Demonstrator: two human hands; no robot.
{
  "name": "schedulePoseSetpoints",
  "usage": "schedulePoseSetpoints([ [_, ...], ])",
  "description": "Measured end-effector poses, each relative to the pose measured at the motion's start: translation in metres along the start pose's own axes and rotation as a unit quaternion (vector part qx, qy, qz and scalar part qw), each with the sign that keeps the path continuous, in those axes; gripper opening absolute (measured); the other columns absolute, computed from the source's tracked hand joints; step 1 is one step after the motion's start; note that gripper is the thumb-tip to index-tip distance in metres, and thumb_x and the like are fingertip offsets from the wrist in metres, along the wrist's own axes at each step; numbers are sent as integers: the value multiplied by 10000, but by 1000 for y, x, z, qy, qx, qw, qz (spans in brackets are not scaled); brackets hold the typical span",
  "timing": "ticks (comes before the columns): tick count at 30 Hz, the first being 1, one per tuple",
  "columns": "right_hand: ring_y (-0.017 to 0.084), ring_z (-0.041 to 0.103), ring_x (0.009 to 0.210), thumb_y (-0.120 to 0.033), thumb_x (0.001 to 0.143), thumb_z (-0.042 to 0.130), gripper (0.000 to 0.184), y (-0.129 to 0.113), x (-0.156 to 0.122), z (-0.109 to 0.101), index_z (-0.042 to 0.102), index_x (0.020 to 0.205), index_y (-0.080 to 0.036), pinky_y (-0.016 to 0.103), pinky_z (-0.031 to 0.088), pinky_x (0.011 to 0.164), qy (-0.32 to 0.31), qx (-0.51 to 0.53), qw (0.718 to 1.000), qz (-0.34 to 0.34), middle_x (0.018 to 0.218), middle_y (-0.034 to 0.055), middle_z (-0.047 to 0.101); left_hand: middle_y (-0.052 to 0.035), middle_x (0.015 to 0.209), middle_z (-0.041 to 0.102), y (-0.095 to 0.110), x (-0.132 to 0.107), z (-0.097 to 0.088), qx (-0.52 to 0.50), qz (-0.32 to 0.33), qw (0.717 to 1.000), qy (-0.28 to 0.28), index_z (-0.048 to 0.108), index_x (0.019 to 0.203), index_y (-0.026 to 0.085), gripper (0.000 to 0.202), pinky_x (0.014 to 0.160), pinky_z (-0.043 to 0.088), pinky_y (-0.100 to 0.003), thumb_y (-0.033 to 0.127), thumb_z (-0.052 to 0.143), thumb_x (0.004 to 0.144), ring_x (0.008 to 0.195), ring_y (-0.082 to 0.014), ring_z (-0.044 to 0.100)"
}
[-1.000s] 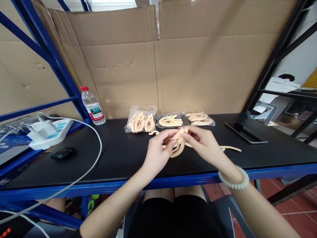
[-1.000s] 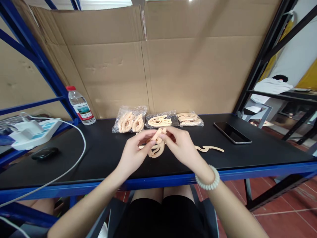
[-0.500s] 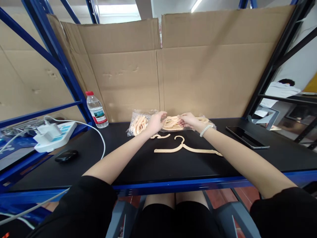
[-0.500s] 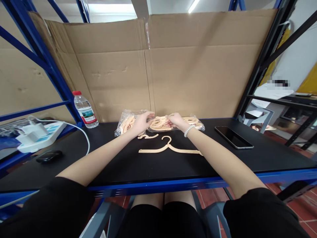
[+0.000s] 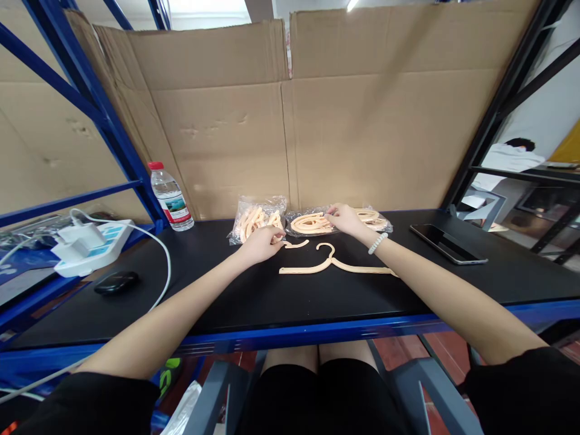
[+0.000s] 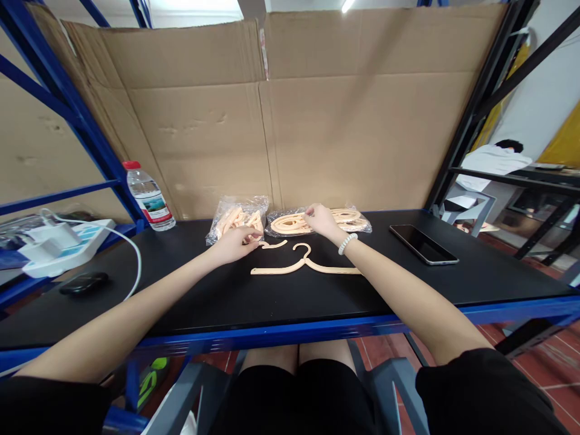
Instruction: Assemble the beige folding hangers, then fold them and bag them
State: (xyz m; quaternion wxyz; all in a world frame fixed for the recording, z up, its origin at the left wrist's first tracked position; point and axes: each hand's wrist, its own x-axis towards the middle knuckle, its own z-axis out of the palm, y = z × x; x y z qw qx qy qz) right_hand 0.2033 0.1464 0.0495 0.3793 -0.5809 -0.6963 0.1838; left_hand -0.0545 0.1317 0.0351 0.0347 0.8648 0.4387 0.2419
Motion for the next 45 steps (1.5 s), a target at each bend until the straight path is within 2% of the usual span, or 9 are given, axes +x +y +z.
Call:
schedulePoseSetpoints([
  [4,133,595,616,-177,822,615,80,-24,-36,2,680,778,-163,241,423,610,-95,-4,988,-123,673,7,671,-100,1001,642,-6,-4,2,20,34,999,-22,714,1055,195,284,860,492,-371,250,570,815,891,-234,624],
  [11,230,609,919,-295,843,676,159,-29,-75,17,733,939,-182,348,456,829,-206,-94,919,-322,946,75,705,-81,951,604,9,-12,13,5,42,999,-32,674,894,188,140,918,435,-395,215,542,856,994,-255,560],
  [16,245,577,1011,-258,871,656,111,-29,-78,27,723,925,-187,367,444,886,-211,-110,912,-335,979,85,682,-81,897,625,19,-15,15,-84,9,996,-32,592,798,176,45,849,459,-382,218,587,813,878,-243,593],
  [21,179,593,834,-77,841,599,92,-34,-82,28,652,828,-151,291,440,772,-211,-96,918,-322,898,62,645,-11,655,647,19,-15,11,-243,-56,967,-49,588,782,185,116,733,494,-342,290,629,812,660,-184,621],
  [24,139,547,694,-24,802,558,146,-34,-83,25,584,748,-157,246,400,660,-196,-91,923,-320,772,18,604,-39,699,701,18,-14,9,-361,-112,925,-47,572,766,169,207,718,523,-334,336,692,785,634,-155,644],
  [29,110,498,600,-6,781,528,167,-30,-80,20,508,751,-169,219,338,574,-188,-94,929,-305,688,-16,551,-75,879,735,27,-18,10,-527,-178,830,-37,532,740,157,276,863,545,-328,256,789,714,817,-149,706],
  [35,126,505,597,-13,809,466,172,-24,-78,14,453,794,-184,231,313,563,-170,-163,926,-296,689,-3,565,-41,804,736,35,-28,11,-615,-216,757,-37,549,714,137,344,847,557,-283,128,867,583,761,-125,712],
  [40,137,535,628,17,807,435,203,-26,-80,12,454,844,-182,234,327,581,-171,-160,931,-281,743,20,608,-36,776,736,34,-33,12,-628,-229,743,-24,563,686,128,367,775,554,-236,125,895,529,733,-109,698],
  [45,155,529,619,-134,918,503,93,-31,-82,11,489,997,-181,246,312,582,-174,-168,931,-272,693,-9,575,-35,761,726,36,-33,13,-617,-218,756,-29,671,729,109,314,750,542,-235,143,901,517,748,-117,683],
])
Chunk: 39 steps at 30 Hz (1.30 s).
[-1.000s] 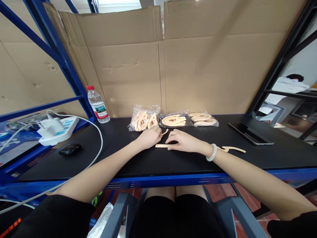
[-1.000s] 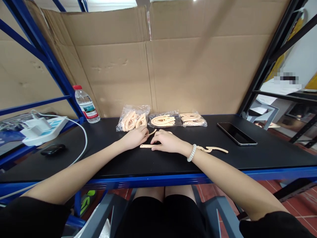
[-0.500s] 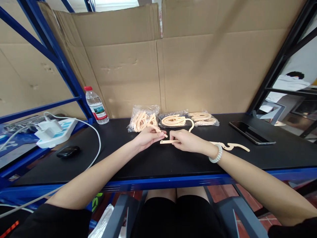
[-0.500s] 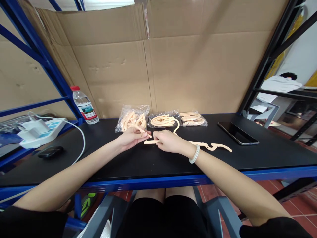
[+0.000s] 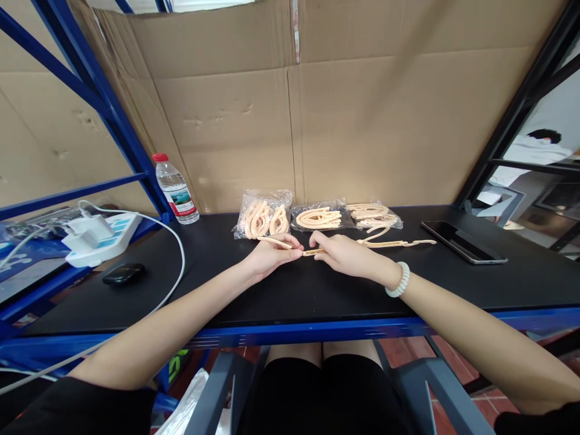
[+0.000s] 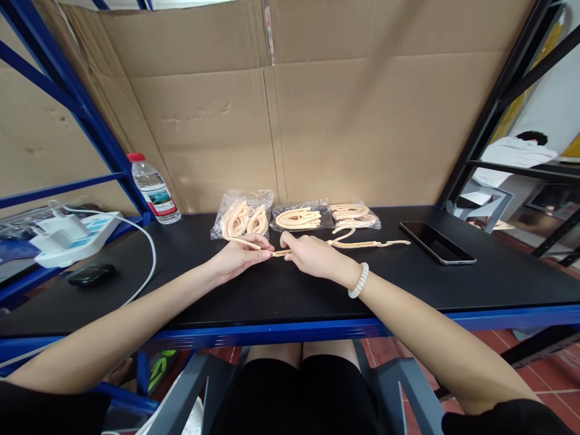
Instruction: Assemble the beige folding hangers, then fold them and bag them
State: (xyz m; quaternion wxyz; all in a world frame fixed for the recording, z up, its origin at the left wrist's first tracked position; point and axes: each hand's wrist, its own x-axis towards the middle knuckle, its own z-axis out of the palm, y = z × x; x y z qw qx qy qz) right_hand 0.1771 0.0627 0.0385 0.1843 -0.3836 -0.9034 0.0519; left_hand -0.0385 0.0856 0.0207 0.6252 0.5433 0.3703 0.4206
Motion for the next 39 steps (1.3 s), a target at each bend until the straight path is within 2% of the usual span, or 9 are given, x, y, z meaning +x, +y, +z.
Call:
schedulePoseSetpoints([
  [2,151,535,628,-161,946,494,32,0,1,0,514,941,-185,245,308,586,-14,-5,1000,-6,692,-8,574,-37,751,719,0,0,0,8,2,1000,-3,696,720,103,293,747,535,-233,154,902,518,738,-113,673],
  [5,141,531,632,-160,960,482,137,0,3,0,532,835,-182,243,307,588,-19,-15,999,-22,708,1,582,-29,719,704,-1,1,0,17,2,1000,-7,715,715,106,271,749,530,-243,173,899,527,733,-115,663],
  [10,152,567,705,-120,961,447,181,-3,2,5,575,840,-162,245,349,633,0,-21,999,-37,778,37,632,-17,695,697,-1,1,0,33,0,999,-8,720,697,120,236,739,532,-238,198,888,552,723,-110,653],
  [14,187,600,790,-105,946,448,172,-7,2,9,605,889,-145,267,375,676,15,-70,997,-39,854,75,667,-33,674,713,-1,0,1,47,-7,999,-11,710,712,126,223,661,528,-214,218,870,587,689,-112,655],
  [18,202,605,807,-90,939,440,188,-9,2,10,621,921,-136,289,388,695,18,-112,992,-57,887,90,672,-42,690,727,-3,0,1,38,-16,999,-28,680,703,126,234,674,529,-210,220,866,598,705,-119,676],
  [25,193,596,815,-58,919,435,206,-7,0,10,624,911,-139,288,420,724,24,-65,994,-80,890,85,661,-23,729,721,-1,0,-1,13,-38,998,-57,650,746,129,228,681,544,-201,191,846,646,717,-114,690],
  [31,188,592,818,-41,907,426,225,-4,0,10,623,925,-147,284,430,726,21,-34,994,-101,894,78,651,-54,740,727,3,-3,0,2,-53,995,-87,631,763,122,234,651,550,-187,196,835,677,722,-133,710],
  [35,185,581,793,-19,884,436,217,-6,1,10,616,894,-141,284,424,721,18,-40,993,-111,873,80,643,-50,726,725,1,-3,2,-3,-53,995,-85,617,757,122,228,675,562,-202,199,824,697,724,-140,721],
  [39,170,566,749,-46,904,433,204,-9,0,12,600,839,-144,265,413,685,13,-31,995,-99,833,66,629,-34,698,719,0,-5,4,-3,-31,997,-75,614,736,122,274,680,572,-234,210,855,640,701,-160,726],
])
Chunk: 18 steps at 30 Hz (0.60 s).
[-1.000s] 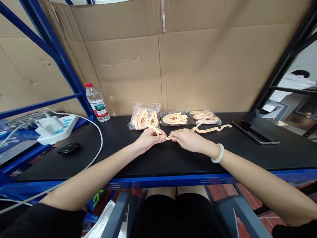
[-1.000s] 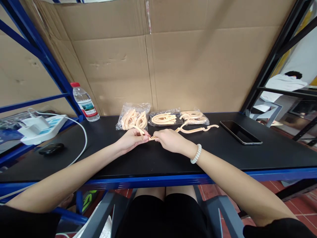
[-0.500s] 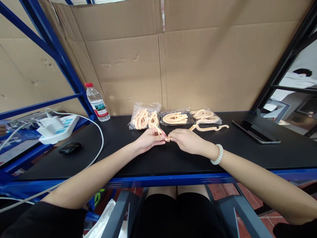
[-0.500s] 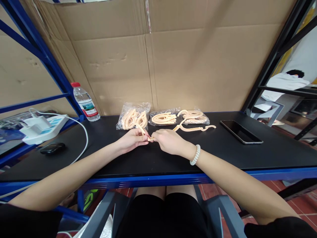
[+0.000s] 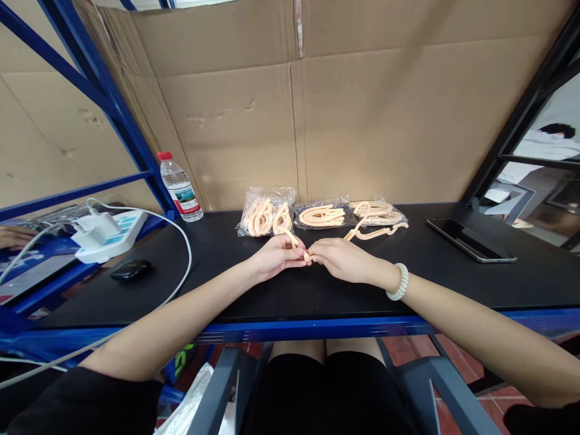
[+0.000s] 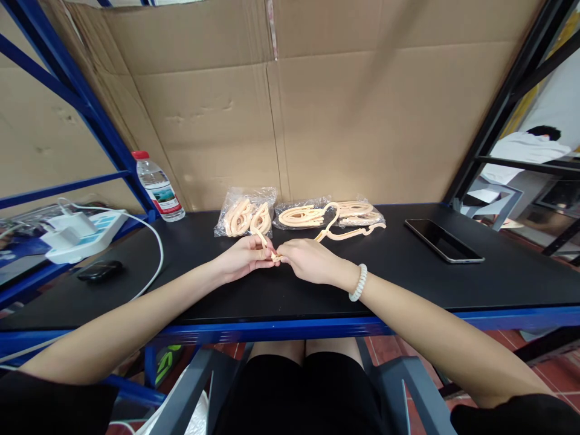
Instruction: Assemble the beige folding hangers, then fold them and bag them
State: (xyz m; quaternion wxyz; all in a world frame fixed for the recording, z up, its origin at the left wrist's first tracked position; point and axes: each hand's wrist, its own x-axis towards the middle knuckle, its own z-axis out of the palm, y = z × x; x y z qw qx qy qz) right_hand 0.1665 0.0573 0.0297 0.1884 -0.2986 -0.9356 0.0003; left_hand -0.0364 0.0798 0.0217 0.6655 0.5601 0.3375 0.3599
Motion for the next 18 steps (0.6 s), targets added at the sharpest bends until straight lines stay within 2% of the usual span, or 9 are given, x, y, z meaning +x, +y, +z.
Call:
schedulePoseSetpoints([
  [8,197,568,786,-47,901,418,223,-3,0,7,621,920,-136,290,410,720,36,-58,997,19,850,83,649,-14,622,686,-1,-1,5,23,75,996,41,600,687,111,296,660,573,-267,198,867,597,615,-147,697],
  [18,212,533,737,24,788,414,266,-8,4,13,621,862,-128,317,368,698,-1,-158,987,25,816,97,652,3,593,641,-12,2,8,52,95,990,91,578,687,113,259,601,575,-273,129,828,625,592,-154,688],
])
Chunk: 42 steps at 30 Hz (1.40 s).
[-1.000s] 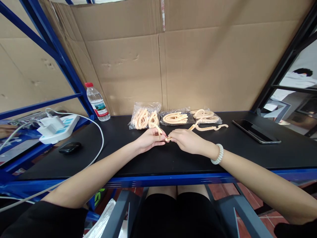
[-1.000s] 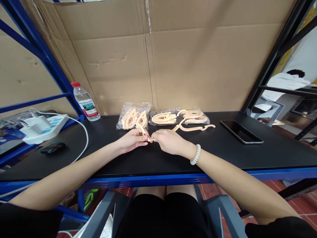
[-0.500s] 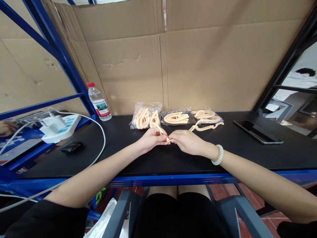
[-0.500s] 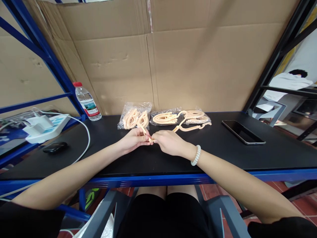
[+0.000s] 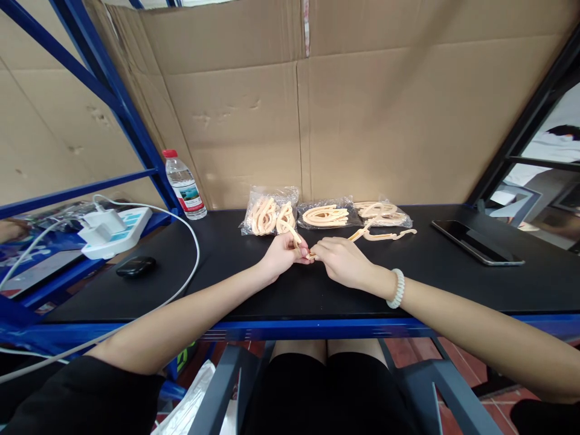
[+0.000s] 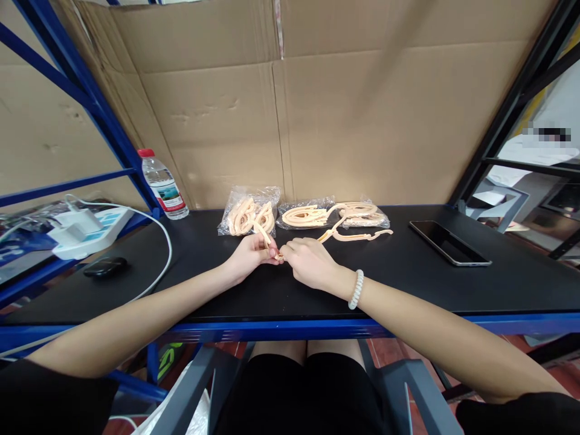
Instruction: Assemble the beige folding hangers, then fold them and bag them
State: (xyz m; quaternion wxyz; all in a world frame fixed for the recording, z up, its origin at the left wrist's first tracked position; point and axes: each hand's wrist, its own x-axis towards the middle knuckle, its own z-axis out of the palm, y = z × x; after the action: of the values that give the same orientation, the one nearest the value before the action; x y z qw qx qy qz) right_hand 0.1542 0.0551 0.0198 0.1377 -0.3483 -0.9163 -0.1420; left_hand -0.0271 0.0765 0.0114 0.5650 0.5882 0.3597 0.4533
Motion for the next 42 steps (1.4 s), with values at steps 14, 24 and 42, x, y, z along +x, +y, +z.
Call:
schedulePoseSetpoints([
  [14,194,618,788,-80,918,436,206,-7,2,-1,624,875,-150,285,362,666,5,53,994,95,891,82,694,44,566,598,-5,3,11,49,90,992,77,544,622,161,180,533,523,-242,9,639,640,503,-107,612],
  [24,214,663,768,-173,949,466,183,-14,5,-7,630,867,-178,293,308,585,-27,68,981,180,886,83,729,-3,626,673,-1,-1,10,94,93,986,97,659,580,155,114,617,549,-279,49,681,613,623,-159,661],
  [42,172,670,708,-148,930,507,125,-5,7,-4,590,1009,-198,261,427,668,52,240,949,197,769,8,721,-1,789,672,12,0,-1,84,60,995,16,620,832,141,293,774,544,-322,179,815,616,757,-156,679],
])
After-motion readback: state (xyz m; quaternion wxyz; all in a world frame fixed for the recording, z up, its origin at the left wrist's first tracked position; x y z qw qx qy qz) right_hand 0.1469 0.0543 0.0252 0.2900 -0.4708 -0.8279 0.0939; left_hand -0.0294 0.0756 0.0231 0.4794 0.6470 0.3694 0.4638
